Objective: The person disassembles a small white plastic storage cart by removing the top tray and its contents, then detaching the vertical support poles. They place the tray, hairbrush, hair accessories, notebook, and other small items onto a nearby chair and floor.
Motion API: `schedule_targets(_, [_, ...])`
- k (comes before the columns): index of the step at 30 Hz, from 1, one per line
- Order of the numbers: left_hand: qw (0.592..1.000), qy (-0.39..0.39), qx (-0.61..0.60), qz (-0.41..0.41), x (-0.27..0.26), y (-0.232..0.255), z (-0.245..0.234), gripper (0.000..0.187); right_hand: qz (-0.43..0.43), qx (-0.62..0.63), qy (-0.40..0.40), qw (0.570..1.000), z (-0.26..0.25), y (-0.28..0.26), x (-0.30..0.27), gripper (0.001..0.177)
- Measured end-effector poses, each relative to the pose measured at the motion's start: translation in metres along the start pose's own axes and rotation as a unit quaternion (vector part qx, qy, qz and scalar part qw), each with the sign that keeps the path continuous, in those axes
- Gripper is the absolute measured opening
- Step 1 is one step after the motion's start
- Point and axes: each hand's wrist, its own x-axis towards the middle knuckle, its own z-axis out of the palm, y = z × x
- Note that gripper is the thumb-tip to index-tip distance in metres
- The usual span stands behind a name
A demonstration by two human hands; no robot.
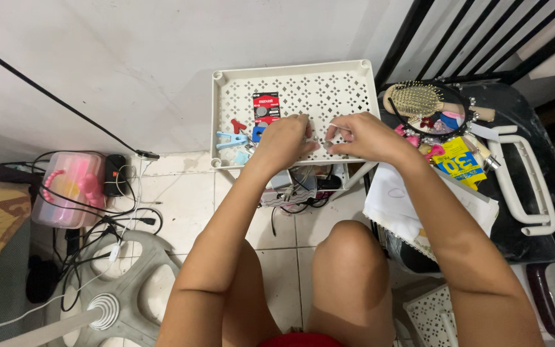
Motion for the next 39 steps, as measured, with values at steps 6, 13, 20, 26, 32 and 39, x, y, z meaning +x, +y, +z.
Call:
schedule_targets(6, [1.0,-0.016,-0.022,-0.007,0.004,-0.007,0.012,0.032,-0.018,0.035,-0.014,0.999,0.009,0.005,0.005,0.022])
schedule_targets(13, [0.993,0.066,-0.083,-0.05,0.008,-0.01,0.015,0.029,-0.145,0.126,-0.011,0.981,0.01,0.02,0.005,0.019])
schedule_targets(20, [0.957,0.031,-0.283,-0.046,0.008,-0.002,0.01,0.029,0.065,0.257,0.05,0.963,-0.051,0.037,-0.04,0.018])
schedule_targets(26, [0.998,0.022,0.012,-0.065,0.004,0.019,0.023,0.036,0.147,0.195,0.153,0.958,-0.087,0.071,-0.083,0.015])
schedule_targets(32, [0.995,-0.018,0.082,-0.045,0.011,0.023,0.024,0.029,0.248,0.186,0.205,0.928,-0.086,0.124,-0.133,0.016])
schedule_targets(39, [0.993,0.114,-0.011,-0.026,0.017,0.07,0.021,0.025,0.161,0.014,0.267,0.95,-0.054,0.181,-0.189,0.012])
